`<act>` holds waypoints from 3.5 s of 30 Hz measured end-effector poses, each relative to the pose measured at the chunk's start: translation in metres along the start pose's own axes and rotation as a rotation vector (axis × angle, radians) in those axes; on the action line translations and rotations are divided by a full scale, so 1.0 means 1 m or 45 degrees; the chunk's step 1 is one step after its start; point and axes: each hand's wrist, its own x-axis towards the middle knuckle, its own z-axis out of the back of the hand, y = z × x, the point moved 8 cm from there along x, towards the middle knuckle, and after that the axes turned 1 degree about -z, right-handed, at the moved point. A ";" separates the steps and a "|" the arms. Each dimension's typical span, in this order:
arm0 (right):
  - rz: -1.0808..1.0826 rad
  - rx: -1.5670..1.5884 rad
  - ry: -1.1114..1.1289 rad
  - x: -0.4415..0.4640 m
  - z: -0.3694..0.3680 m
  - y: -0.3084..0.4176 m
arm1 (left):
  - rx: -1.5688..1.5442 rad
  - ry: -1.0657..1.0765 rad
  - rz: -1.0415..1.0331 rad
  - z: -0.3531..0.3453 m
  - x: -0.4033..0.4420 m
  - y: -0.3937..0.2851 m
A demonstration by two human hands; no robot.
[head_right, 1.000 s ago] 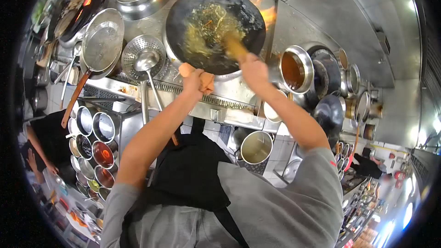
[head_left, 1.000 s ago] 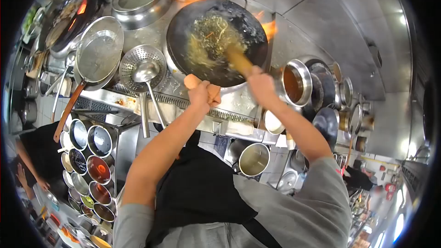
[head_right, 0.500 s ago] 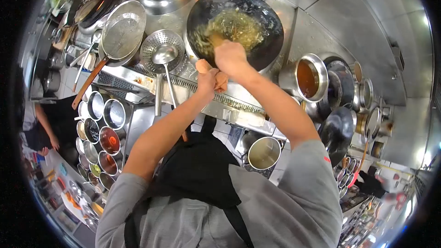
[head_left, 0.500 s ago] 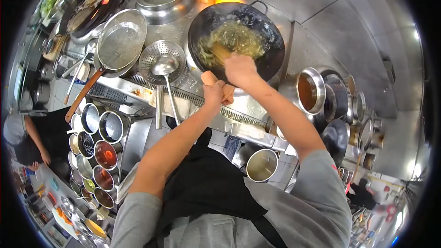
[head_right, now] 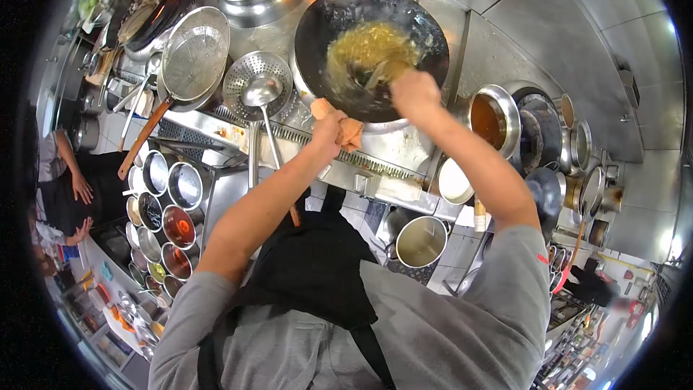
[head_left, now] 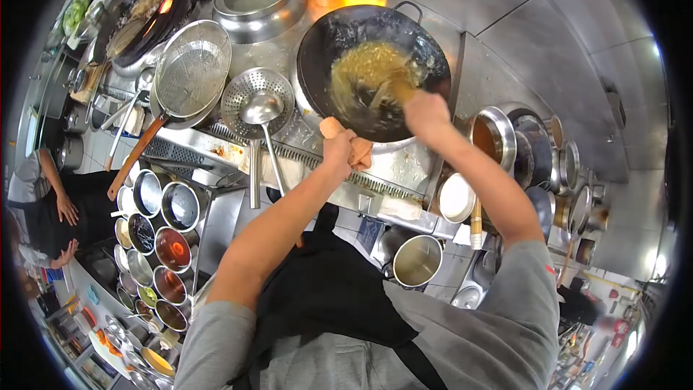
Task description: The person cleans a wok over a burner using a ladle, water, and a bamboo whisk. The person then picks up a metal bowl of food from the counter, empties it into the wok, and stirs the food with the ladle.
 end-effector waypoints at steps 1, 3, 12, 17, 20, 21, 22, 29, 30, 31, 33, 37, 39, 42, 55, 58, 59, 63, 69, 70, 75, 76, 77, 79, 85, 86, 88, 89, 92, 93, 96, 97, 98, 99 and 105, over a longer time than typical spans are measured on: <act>-0.173 0.122 -0.062 0.022 0.002 -0.029 | 0.013 0.003 -0.005 0.001 -0.001 0.002; -0.311 0.235 -0.152 0.073 0.003 -0.077 | -0.014 -0.018 -0.226 0.003 -0.006 -0.008; -0.315 0.117 -0.062 0.078 0.086 -0.162 | -0.003 0.043 -0.389 0.002 -0.002 -0.016; -0.888 0.662 -0.439 -0.005 0.089 -0.262 | 0.053 0.058 -0.378 0.003 -0.013 -0.024; -1.041 0.805 -1.028 0.023 -0.017 -0.289 | 0.069 0.009 -0.400 0.003 -0.009 -0.022; -1.099 0.726 -0.781 0.059 -0.074 -0.279 | 0.051 0.028 -0.356 -0.002 -0.013 -0.023; -1.153 0.650 -0.533 0.083 -0.109 -0.265 | 0.039 0.046 -0.313 -0.004 -0.016 -0.024; -1.225 0.929 -0.857 0.033 -0.028 -0.127 | 0.056 0.006 -0.342 0.007 0.003 -0.023; -1.079 0.901 -0.722 0.055 -0.030 -0.106 | 0.087 0.000 -0.362 0.013 0.012 -0.022; -0.972 1.046 -0.522 0.080 -0.044 -0.088 | 0.119 -0.005 -0.382 0.018 0.022 -0.019; -0.987 1.014 -0.572 0.086 -0.039 -0.050 | 0.170 -0.019 -0.477 0.025 0.047 -0.014; -0.486 0.939 -0.224 0.083 -0.044 -0.022 | 0.454 -0.125 -0.666 0.031 0.042 -0.036; -0.387 0.899 -0.283 0.041 -0.016 -0.028 | 0.365 0.003 -0.646 0.024 0.004 -0.062; -0.534 1.169 -0.542 -0.011 -0.052 -0.068 | 0.560 0.025 -0.560 0.033 0.009 -0.074; -0.879 2.710 -0.518 -0.167 -0.141 -0.045 | 0.861 -0.025 -0.824 0.024 -0.075 -0.134; -0.901 2.552 -0.488 -0.176 -0.133 -0.032 | 0.818 0.090 -0.964 0.023 -0.072 -0.150; -0.787 2.504 -0.539 -0.168 -0.135 -0.029 | 0.820 0.096 -0.963 0.019 -0.072 -0.153; -0.545 2.097 -0.613 -0.154 -0.121 -0.024 | 0.936 -0.045 -1.071 -0.013 -0.099 -0.164; -0.494 1.663 -0.618 -0.118 -0.085 -0.023 | 1.417 -0.338 -1.424 -0.087 -0.170 -0.182; -0.487 1.649 -0.672 -0.111 -0.083 -0.027 | 1.446 -0.339 -1.397 -0.098 -0.182 -0.182; -0.495 1.821 -0.561 -0.087 -0.078 -0.041 | 1.506 -0.299 -1.338 -0.119 -0.197 -0.175; -0.471 1.904 -0.542 -0.084 -0.079 -0.042 | 1.495 -0.247 -1.376 -0.120 -0.198 -0.171; -0.459 1.905 -0.533 -0.083 -0.078 -0.042 | 1.482 -0.208 -1.422 -0.123 -0.201 -0.168; -0.478 1.922 -0.392 -0.087 -0.069 -0.043 | 1.509 -0.275 -1.424 -0.117 -0.211 -0.157; -0.511 1.142 -0.501 -0.095 -0.067 0.002 | 1.333 -0.223 -1.435 -0.076 -0.200 -0.140; -0.551 1.120 -0.595 -0.090 -0.098 0.003 | 1.275 -0.212 -1.437 -0.062 -0.180 -0.148; -0.811 1.183 -0.750 -0.099 -0.153 -0.007 | 1.158 -0.274 -1.479 -0.031 -0.154 -0.165; -0.962 1.209 -0.784 -0.116 -0.174 -0.006 | 1.142 -0.322 -1.466 -0.017 -0.144 -0.171; -1.133 1.189 -0.719 -0.161 -0.224 0.023 | 0.774 -0.060 -1.234 0.029 -0.097 -0.162; -1.158 1.199 -0.649 -0.166 -0.241 0.042 | 0.696 0.002 -1.198 0.043 -0.091 -0.155; -1.162 0.951 -0.259 -0.170 -0.260 0.074 | 0.593 0.015 -1.063 0.070 -0.071 -0.127; -1.128 0.867 -0.259 -0.174 -0.268 0.084 | 0.559 0.041 -1.054 0.066 -0.069 -0.119; -1.083 0.784 -0.262 -0.178 -0.273 0.094 | 0.546 0.035 -1.067 0.067 -0.067 -0.112; -1.070 0.780 -0.276 -0.186 -0.271 0.096 | 0.412 0.031 -0.945 0.069 -0.058 -0.100; -0.925 0.617 -0.289 -0.207 -0.240 0.088 | 0.297 0.192 -0.746 0.043 -0.008 -0.060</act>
